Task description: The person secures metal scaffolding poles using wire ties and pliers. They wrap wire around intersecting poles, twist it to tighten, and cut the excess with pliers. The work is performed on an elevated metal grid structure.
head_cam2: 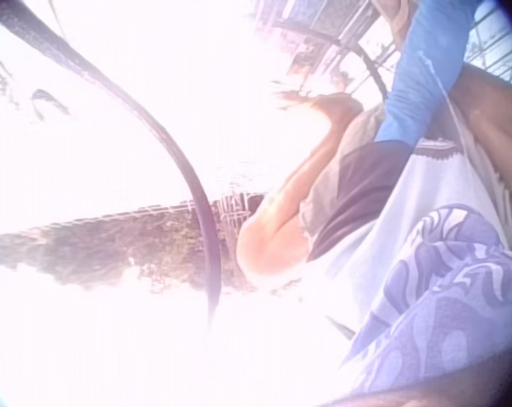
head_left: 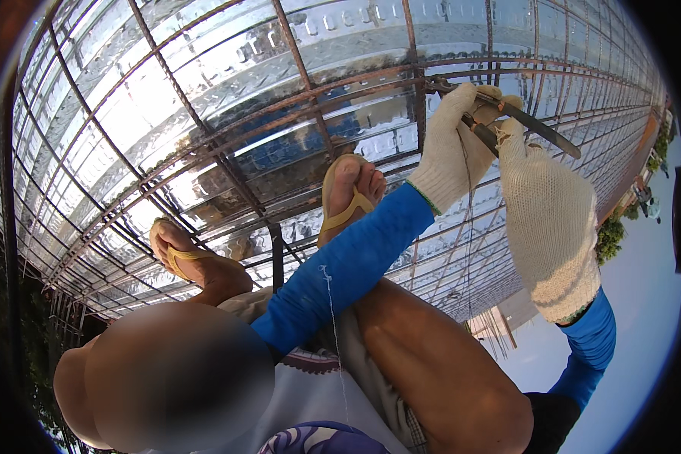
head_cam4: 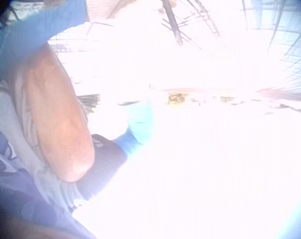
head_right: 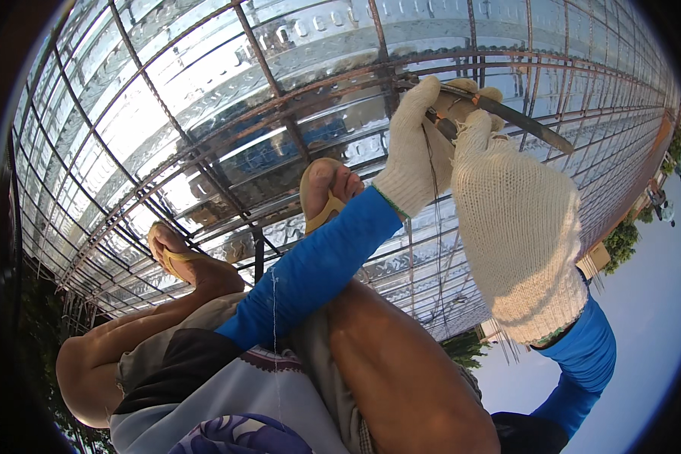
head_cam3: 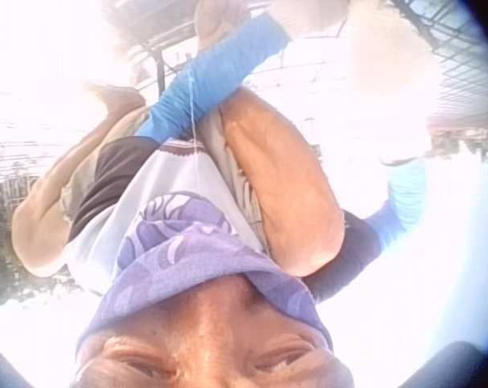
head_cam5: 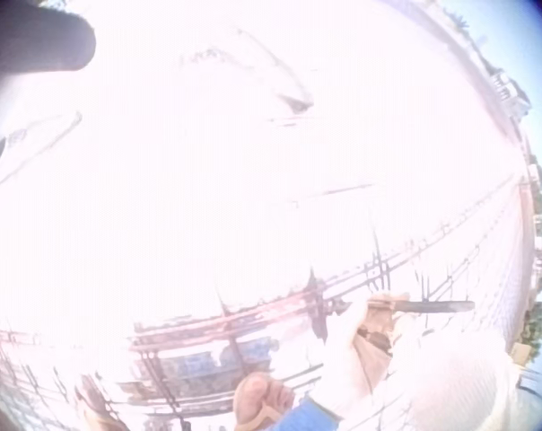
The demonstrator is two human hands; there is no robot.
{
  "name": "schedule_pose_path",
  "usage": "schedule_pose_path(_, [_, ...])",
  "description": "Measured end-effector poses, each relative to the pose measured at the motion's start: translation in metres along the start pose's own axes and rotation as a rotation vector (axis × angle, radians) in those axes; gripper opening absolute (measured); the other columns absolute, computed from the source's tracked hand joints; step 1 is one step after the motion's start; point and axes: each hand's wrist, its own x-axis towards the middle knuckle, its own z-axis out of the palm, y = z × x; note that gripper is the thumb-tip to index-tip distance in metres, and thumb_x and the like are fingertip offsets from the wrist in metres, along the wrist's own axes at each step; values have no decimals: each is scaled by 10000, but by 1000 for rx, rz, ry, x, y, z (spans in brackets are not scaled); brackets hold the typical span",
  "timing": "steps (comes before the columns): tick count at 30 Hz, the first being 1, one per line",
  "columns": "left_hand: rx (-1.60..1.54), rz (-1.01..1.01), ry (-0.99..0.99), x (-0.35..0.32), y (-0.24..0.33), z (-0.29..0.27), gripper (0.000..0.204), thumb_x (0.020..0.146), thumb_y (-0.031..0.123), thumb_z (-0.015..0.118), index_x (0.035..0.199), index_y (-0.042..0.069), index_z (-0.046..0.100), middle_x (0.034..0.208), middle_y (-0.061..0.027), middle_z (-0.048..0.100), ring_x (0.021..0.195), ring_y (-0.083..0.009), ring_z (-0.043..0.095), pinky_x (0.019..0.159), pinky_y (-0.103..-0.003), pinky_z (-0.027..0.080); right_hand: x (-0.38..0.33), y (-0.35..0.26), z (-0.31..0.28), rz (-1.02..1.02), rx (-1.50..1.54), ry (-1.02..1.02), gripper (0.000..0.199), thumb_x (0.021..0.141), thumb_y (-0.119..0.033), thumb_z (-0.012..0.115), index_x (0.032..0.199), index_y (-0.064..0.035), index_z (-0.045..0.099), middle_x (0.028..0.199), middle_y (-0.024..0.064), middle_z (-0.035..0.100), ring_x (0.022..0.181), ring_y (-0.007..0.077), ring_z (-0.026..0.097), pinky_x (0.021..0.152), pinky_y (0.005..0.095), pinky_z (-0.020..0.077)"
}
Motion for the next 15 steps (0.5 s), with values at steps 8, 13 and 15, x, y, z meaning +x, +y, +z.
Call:
schedule_pose_path(8, [-67, -24, 97, -10, 2, 20, 439, 1051, 483, 652, 1088, 53, 732, 1093, -190, 766, 889, -287, 768, 714, -431, 690, -10, -7, 26, -219, -672, 381, 560, 955, -174, 771, 1483, -80, 607, 1086, 215, 751, 957, 324, 776, 773, 424, 642])
schedule_pose_path(13, [-194, -63, 157, -11, -7, 26, 373, 1111, 440, 564, 999, 100, 668, 964, -155, 763, 817, -248, 740, 732, -400, 650, -9, -2, 50, -232, -962, 544, 569, 953, -178, 777, 1487, -83, 605, 1099, 221, 758, 967, 326, 783, 773, 424, 649])
schedule_pose_path(15, [-166, -24, 209, -10, -8, 30, 381, 1111, 450, 571, 989, 101, 665, 932, -141, 757, 796, -241, 732, 702, -386, 632, -4, 0, 56, -211, -1013, 575, 573, 951, -180, 779, 1488, -84, 604, 1104, 223, 760, 970, 327, 786, 774, 424, 651])
